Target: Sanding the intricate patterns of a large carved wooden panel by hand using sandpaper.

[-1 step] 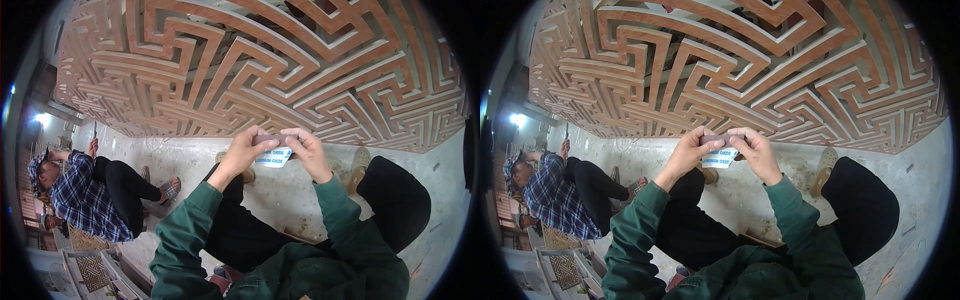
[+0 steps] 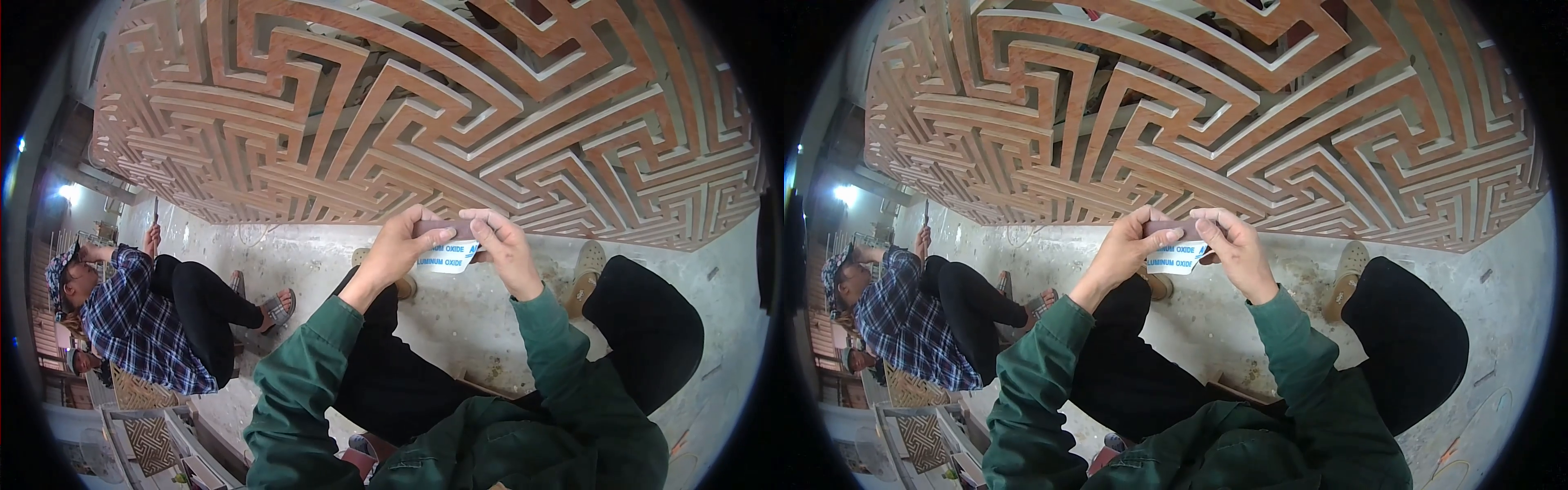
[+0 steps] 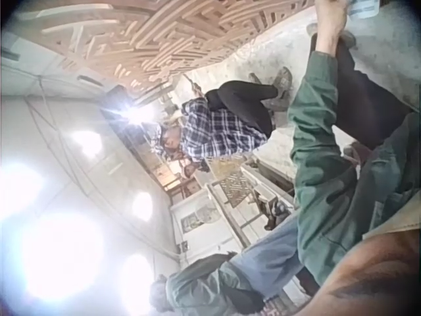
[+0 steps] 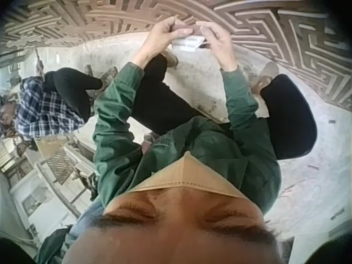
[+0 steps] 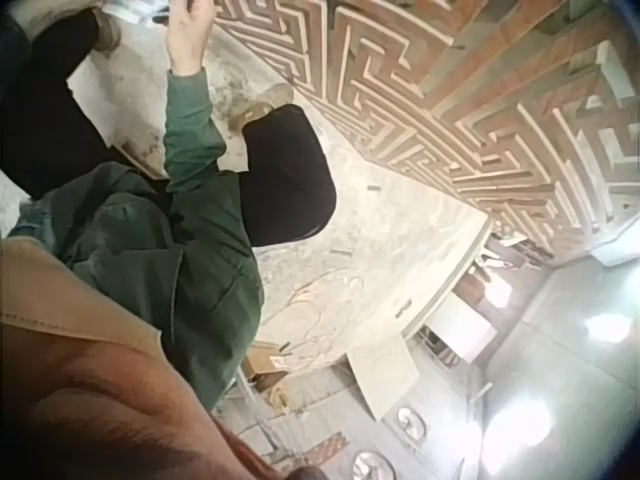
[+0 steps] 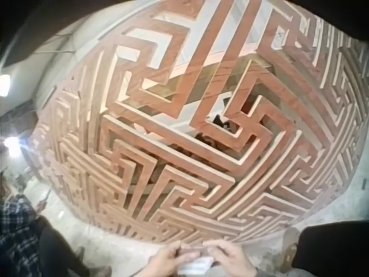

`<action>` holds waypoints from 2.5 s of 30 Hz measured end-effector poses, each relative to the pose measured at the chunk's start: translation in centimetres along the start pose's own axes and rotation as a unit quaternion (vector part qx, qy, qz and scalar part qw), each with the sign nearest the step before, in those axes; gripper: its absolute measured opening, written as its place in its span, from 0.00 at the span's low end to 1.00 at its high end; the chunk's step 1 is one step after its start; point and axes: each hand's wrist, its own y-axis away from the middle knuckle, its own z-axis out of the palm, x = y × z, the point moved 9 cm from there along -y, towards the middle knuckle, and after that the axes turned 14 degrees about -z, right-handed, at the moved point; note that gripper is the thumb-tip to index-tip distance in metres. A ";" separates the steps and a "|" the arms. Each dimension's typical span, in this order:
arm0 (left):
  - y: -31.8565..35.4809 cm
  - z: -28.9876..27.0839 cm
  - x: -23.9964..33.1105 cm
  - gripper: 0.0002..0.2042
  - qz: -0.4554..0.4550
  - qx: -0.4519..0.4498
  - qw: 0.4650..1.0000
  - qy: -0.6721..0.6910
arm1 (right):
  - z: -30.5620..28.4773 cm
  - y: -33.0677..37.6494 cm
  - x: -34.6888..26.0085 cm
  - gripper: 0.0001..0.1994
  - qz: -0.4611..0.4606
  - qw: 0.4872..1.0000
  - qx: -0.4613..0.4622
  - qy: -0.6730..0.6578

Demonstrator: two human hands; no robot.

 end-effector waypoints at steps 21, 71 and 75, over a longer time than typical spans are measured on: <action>1.4 -1.1 1.2 0.09 0.124 0.062 0.987 0.082 | 0.4 0.2 1.6 0.16 -0.050 0.999 -0.023 -0.001; 2.2 0.4 2.6 0.06 0.089 -0.056 0.985 0.136 | -1.2 0.1 -1.5 0.06 -0.209 0.967 -0.049 0.138; 1.7 0.4 1.6 0.05 0.051 -0.066 0.982 0.171 | -1.0 0.2 -1.2 0.07 -0.217 0.963 -0.074 0.141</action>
